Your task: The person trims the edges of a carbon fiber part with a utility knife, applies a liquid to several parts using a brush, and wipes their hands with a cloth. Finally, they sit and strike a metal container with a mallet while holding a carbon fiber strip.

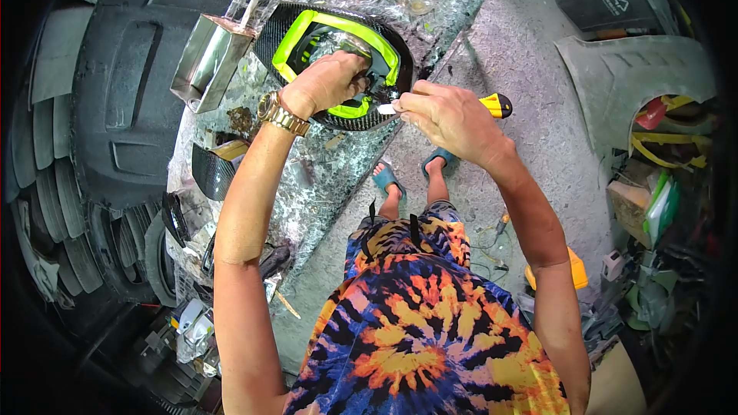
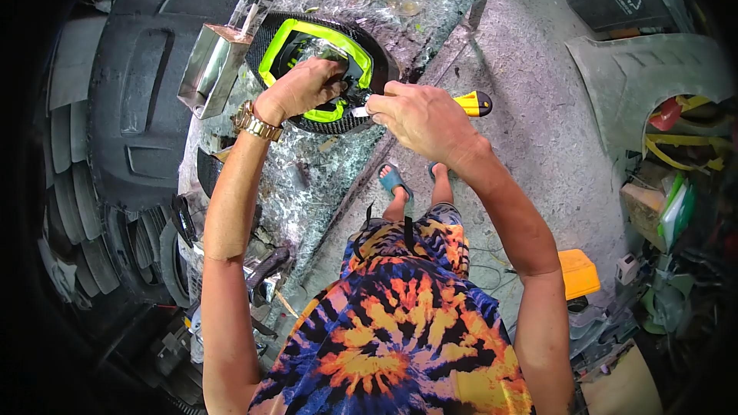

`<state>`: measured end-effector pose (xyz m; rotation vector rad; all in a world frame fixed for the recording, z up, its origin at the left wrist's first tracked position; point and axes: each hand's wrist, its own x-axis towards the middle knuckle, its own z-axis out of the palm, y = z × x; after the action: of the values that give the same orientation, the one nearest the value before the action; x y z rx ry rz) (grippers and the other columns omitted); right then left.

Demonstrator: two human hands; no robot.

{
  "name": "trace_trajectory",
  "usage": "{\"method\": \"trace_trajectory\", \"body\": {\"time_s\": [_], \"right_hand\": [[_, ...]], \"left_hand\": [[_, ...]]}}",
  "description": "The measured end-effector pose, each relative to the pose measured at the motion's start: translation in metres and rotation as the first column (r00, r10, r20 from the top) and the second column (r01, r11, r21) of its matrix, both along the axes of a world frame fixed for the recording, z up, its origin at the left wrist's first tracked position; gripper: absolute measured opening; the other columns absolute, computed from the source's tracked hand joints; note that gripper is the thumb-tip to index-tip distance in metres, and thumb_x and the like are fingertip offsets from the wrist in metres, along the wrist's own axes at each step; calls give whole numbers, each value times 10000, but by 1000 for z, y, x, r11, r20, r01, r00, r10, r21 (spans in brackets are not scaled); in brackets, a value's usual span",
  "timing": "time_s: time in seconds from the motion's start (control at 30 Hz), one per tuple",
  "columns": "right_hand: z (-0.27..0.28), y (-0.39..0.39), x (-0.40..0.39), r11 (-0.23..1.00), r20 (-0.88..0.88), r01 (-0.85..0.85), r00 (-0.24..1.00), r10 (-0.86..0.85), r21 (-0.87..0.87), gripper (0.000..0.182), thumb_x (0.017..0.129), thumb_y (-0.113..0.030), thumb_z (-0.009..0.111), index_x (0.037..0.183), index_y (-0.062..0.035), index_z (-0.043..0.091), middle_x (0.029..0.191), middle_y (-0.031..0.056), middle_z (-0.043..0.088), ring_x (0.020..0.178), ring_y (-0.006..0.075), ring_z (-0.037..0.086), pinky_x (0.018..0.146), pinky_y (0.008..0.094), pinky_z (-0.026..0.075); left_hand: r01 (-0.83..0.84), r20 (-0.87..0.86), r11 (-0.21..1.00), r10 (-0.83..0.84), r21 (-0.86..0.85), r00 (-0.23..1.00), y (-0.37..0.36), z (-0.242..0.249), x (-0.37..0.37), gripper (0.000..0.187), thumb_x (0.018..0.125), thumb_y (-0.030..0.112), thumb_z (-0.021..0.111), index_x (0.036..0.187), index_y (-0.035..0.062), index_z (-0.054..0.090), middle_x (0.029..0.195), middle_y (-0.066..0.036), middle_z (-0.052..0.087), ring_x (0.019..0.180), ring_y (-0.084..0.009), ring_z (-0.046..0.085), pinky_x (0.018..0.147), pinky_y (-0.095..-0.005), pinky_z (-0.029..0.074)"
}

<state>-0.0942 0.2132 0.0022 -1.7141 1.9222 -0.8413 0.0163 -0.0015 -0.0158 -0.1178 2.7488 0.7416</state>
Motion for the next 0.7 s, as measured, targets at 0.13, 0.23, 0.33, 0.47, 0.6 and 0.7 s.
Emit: {"method": "trace_trajectory", "body": {"time_s": [0.13, 0.23, 0.33, 0.47, 0.6, 0.7], "right_hand": [[3, -5, -5, 999, 5, -17, 1000, 17, 38, 119, 839, -158, 577, 899, -57, 591, 794, 95, 532, 710, 298, 572, 612, 393, 444], [1, -7, -8, 999, 12, -31, 999, 30, 36, 117, 840, -161, 577, 888, -55, 584, 787, 96, 527, 704, 298, 568, 605, 394, 438], [-3, -9, -11, 999, 47, -34, 998, 33, 17, 116, 840, -161, 579, 880, -52, 583, 771, 95, 519, 695, 297, 560, 599, 391, 432], [-9, -10, -14, 999, 100, -38, 994, 39, -8, 118, 839, -161, 581, 858, -45, 591, 747, 93, 509, 686, 296, 549, 602, 384, 430], [-16, -12, -19, 997, 123, -61, 990, 66, -45, 122, 839, -163, 582, 854, -44, 604, 737, 93, 508, 684, 296, 549, 606, 385, 431], [-18, -12, -21, 995, 78, -78, 994, 83, -58, 125, 834, -173, 589, 859, -55, 622, 733, 85, 519, 695, 285, 556, 613, 382, 434]], "left_hand": [[0, 9, 1000, 0, 13, 1000, 0, 3, -1, 207, 791, 128, 596, 956, 4, 584, 864, -215, 622, 857, -383, 593, 740, -438, 483], [6, 22, 1000, -6, 5, 1000, 1, 6, -3, 205, 783, 122, 597, 948, 0, 582, 861, -222, 619, 853, -385, 592, 738, -439, 482], [8, 5, 1000, -8, 15, 1000, 0, 3, -3, 202, 778, 115, 596, 940, -4, 579, 859, -226, 616, 853, -388, 590, 734, -441, 482], [30, -49, 999, -28, 30, 998, -1, 1, -1, 206, 793, 128, 598, 924, -25, 561, 819, -220, 595, 813, -392, 570, 704, -439, 463], [28, -31, 999, -27, 37, 999, 0, 4, -1, 197, 794, 121, 589, 919, -28, 557, 784, -226, 585, 789, -394, 568, 696, -443, 456], [25, -26, 999, -24, 42, 999, 0, 3, -1, 193, 795, 121, 586, 915, -28, 555, 779, -227, 582, 783, -394, 566, 694, -444, 454]]}}
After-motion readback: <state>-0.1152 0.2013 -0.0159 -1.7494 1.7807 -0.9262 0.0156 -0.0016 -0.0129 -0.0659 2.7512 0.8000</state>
